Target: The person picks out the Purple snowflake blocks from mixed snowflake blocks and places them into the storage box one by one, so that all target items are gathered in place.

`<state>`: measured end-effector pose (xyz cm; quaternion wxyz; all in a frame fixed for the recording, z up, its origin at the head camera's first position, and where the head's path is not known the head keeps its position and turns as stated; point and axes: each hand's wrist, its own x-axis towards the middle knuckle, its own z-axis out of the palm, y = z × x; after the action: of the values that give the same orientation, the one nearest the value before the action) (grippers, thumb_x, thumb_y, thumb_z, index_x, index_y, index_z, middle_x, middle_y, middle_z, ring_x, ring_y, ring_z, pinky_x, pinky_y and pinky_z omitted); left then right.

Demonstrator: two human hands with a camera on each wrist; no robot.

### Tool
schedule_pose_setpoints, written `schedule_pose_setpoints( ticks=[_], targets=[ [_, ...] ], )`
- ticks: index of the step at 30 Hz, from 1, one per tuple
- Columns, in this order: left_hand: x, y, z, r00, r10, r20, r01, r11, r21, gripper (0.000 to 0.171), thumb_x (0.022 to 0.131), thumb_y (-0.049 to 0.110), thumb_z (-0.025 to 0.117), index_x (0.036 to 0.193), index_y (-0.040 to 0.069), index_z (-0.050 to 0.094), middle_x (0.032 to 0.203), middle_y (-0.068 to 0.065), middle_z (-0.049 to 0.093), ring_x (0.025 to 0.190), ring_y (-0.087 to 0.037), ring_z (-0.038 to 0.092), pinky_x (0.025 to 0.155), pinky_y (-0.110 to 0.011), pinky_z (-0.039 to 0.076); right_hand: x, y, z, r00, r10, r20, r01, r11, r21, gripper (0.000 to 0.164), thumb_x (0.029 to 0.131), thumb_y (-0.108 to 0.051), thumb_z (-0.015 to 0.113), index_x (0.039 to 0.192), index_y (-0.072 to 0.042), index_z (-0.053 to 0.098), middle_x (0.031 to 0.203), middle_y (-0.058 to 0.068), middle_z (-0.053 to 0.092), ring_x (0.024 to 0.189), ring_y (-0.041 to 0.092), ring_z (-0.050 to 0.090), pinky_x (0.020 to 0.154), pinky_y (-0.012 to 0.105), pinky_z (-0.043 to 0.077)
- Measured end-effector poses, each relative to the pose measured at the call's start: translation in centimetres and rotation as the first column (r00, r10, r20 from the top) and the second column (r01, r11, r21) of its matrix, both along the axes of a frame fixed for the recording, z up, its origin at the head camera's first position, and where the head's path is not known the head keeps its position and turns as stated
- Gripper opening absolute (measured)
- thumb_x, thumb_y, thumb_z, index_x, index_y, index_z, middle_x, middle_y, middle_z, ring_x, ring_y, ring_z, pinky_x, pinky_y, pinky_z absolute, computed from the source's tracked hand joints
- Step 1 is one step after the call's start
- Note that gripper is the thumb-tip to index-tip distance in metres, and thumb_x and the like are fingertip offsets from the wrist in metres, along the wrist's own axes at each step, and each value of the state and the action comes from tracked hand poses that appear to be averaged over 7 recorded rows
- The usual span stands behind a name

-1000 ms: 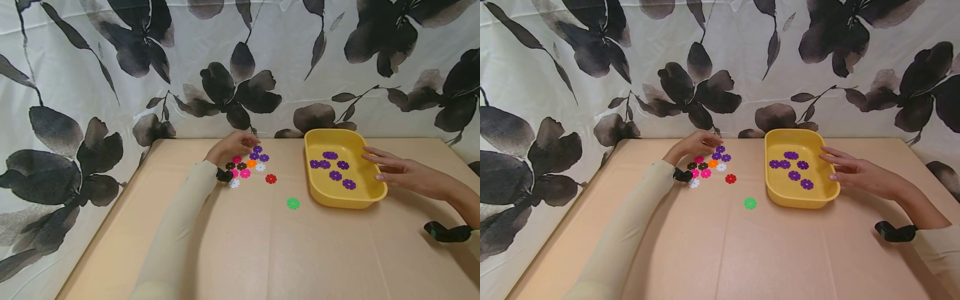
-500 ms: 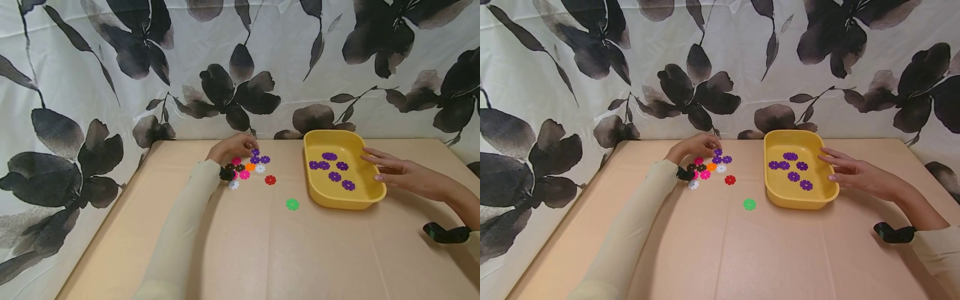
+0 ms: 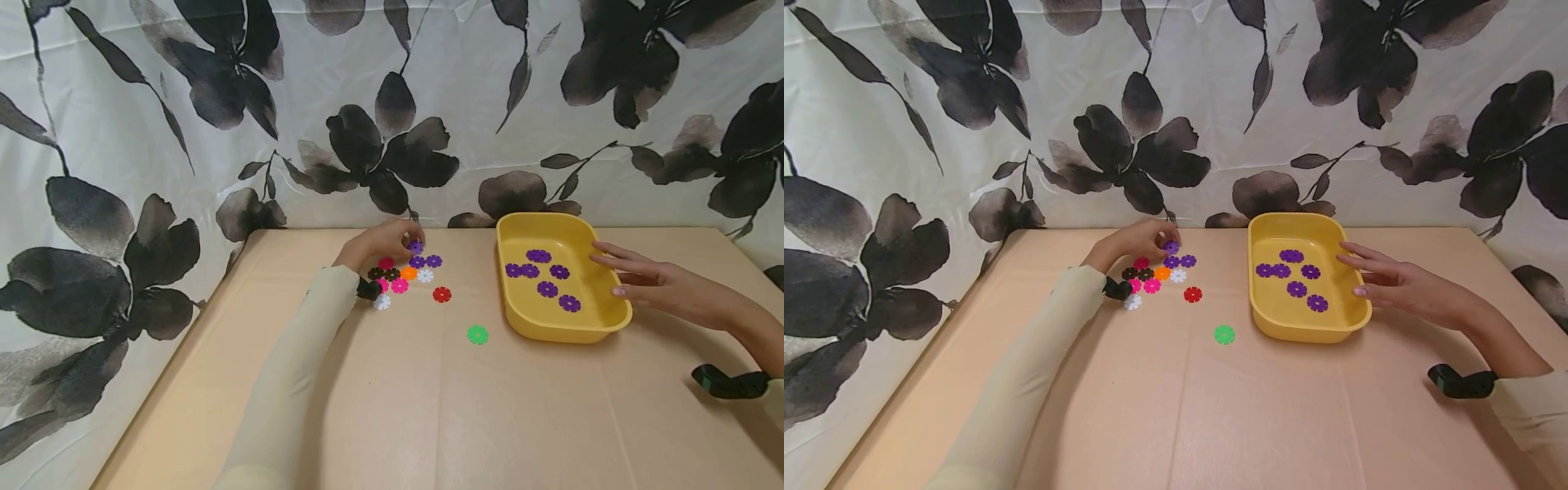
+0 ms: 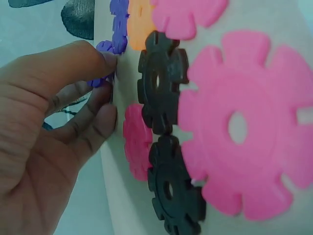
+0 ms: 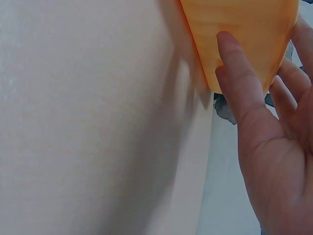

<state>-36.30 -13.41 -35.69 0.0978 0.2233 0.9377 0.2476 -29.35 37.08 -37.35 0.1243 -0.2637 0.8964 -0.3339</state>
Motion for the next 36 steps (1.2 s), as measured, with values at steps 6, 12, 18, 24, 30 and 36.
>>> schedule_pose_setpoints(
  ticks=[6,12,18,24,30,36],
  targets=[
    [0.0,-0.4,-0.1,1.000,0.004,-0.004,-0.004,0.999,0.036,0.034,0.091,0.007,0.076,0.125,0.011,0.073,0.115,-0.005,0.068,0.102,-0.022,0.064,0.089,-0.029,0.060,-0.1,0.0,0.2,1.000,-0.001,0.000,0.001,1.000,0.009,0.065,0.105,-0.032,0.057,0.162,-0.023,0.027,0.170,-0.012,0.001,0.152,0.048,-0.003,0.101,0.082,0.023],
    [0.2,-0.8,-0.1,0.999,0.035,-0.032,-0.034,0.998,0.052,0.035,0.091,0.011,0.078,0.125,0.010,0.073,0.108,-0.004,0.071,0.096,-0.022,0.064,0.086,-0.027,0.059,-0.1,0.0,0.1,1.000,-0.002,-0.003,0.002,1.000,0.005,0.065,0.105,-0.032,0.057,0.162,-0.022,0.028,0.170,-0.012,0.001,0.152,0.049,-0.003,0.101,0.082,0.023],
    [0.6,-1.2,-0.2,0.994,0.098,-0.046,-0.088,0.976,0.197,0.039,0.091,0.015,0.079,0.129,0.011,0.072,0.112,-0.005,0.071,0.101,-0.022,0.064,0.087,-0.029,0.059,-0.1,0.0,0.1,1.000,0.000,0.004,0.000,1.000,-0.001,0.065,0.105,-0.032,0.057,0.162,-0.022,0.028,0.170,-0.012,0.001,0.153,0.048,-0.004,0.101,0.082,0.023],
    [1.6,-1.0,-0.3,0.991,0.137,0.004,-0.125,0.892,0.435,0.041,0.092,0.009,0.076,0.133,0.009,0.069,0.116,-0.006,0.071,0.106,-0.024,0.065,0.091,-0.034,0.059,-0.2,0.1,0.1,1.000,0.000,0.000,0.000,1.000,0.009,0.065,0.105,-0.033,0.057,0.162,-0.022,0.028,0.171,-0.007,0.000,0.152,0.049,-0.003,0.101,0.081,0.024],
    [2.4,0.3,-0.4,0.993,0.087,0.084,-0.120,0.806,0.579,0.045,0.091,0.003,0.076,0.135,0.004,0.066,0.117,-0.012,0.072,0.109,-0.026,0.068,0.092,-0.032,0.059,-0.3,0.2,0.0,1.000,0.001,-0.002,-0.001,1.000,0.011,0.064,0.105,-0.033,0.056,0.162,-0.022,0.028,0.171,-0.004,0.000,0.152,0.050,-0.001,0.101,0.078,0.026],
    [3.0,1.6,-0.2,0.998,0.064,0.020,-0.065,0.842,0.536,0.041,0.088,0.012,0.080,0.128,0.010,0.072,0.115,-0.007,0.074,0.106,-0.021,0.071,0.093,-0.031,0.058,-0.3,0.2,-0.1,1.000,0.003,0.000,-0.003,1.000,0.005,0.064,0.105,-0.032,0.056,0.162,-0.022,0.028,0.171,-0.008,0.001,0.152,0.049,-0.002,0.101,0.080,0.025]
  ],
)
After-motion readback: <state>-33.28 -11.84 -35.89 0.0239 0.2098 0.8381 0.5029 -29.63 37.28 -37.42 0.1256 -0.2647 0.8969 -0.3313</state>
